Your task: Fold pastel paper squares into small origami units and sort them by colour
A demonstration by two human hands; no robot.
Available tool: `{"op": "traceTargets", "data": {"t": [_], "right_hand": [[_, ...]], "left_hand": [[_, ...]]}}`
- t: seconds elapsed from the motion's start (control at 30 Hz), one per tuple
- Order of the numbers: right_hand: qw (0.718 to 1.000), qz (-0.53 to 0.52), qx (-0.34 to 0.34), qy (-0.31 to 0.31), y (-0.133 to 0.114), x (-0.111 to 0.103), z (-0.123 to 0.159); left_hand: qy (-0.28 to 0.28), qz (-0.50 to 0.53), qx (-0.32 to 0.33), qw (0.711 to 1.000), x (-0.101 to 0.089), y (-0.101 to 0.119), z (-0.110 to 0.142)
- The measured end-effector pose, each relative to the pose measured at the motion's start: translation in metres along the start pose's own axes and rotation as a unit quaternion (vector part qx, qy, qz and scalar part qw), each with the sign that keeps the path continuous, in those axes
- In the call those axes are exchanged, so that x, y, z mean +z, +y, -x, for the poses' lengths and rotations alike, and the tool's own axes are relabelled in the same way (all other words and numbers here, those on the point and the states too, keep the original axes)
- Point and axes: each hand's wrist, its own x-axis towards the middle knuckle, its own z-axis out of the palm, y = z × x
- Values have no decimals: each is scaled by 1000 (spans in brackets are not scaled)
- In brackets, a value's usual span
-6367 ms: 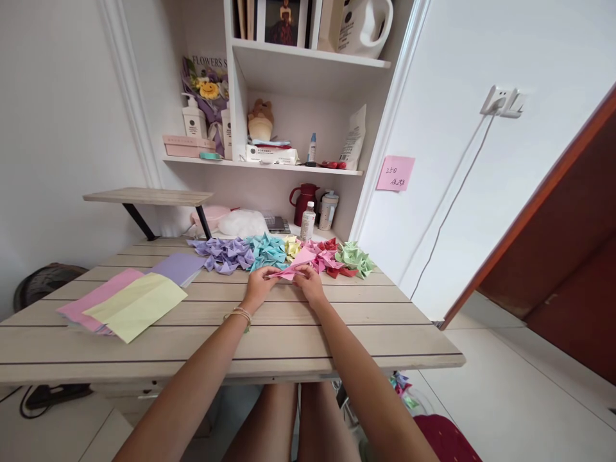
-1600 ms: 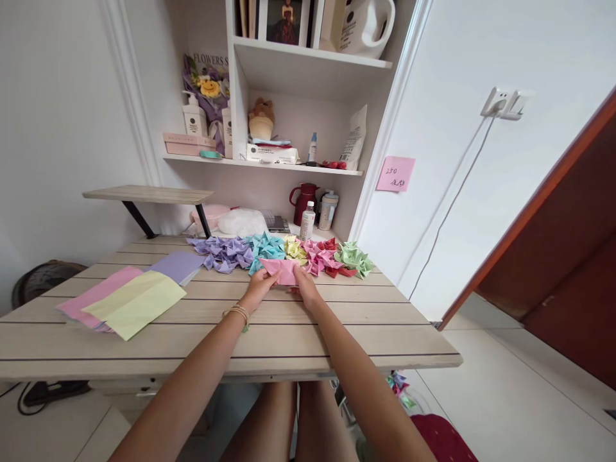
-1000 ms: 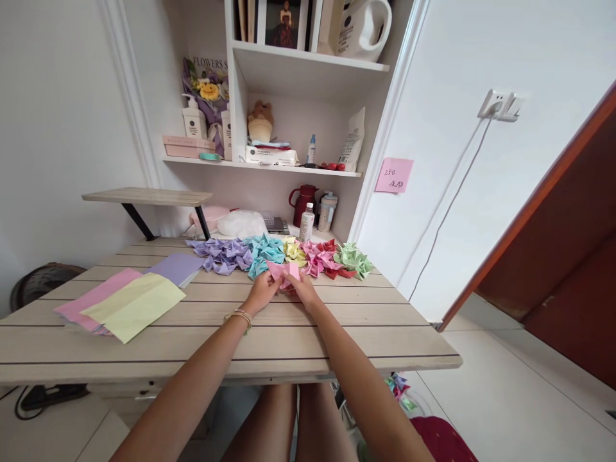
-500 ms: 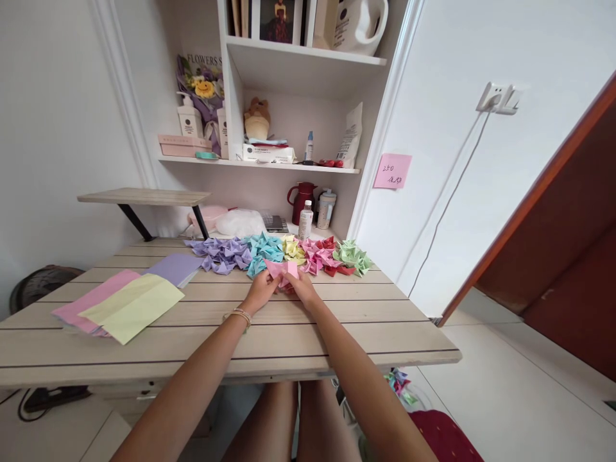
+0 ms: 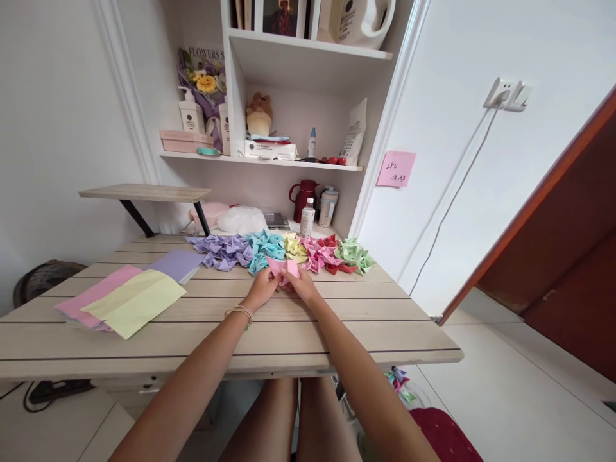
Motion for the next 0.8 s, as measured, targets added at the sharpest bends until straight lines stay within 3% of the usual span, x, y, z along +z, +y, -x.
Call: {"op": "traceTargets", "data": {"t": [0.23,0.4,0.8], "right_hand": [[984,154,-85,-7,-1,-3,2],[977,181,-106,-33,-4,-3,5],[957,258,-134,-10,-7,-5,8]], "left_hand": [[9,-35,15,999,-1,0,1],[31,-142,70,987,-3,2,3],[-10,-188,83,979,-2,4,4]]}}
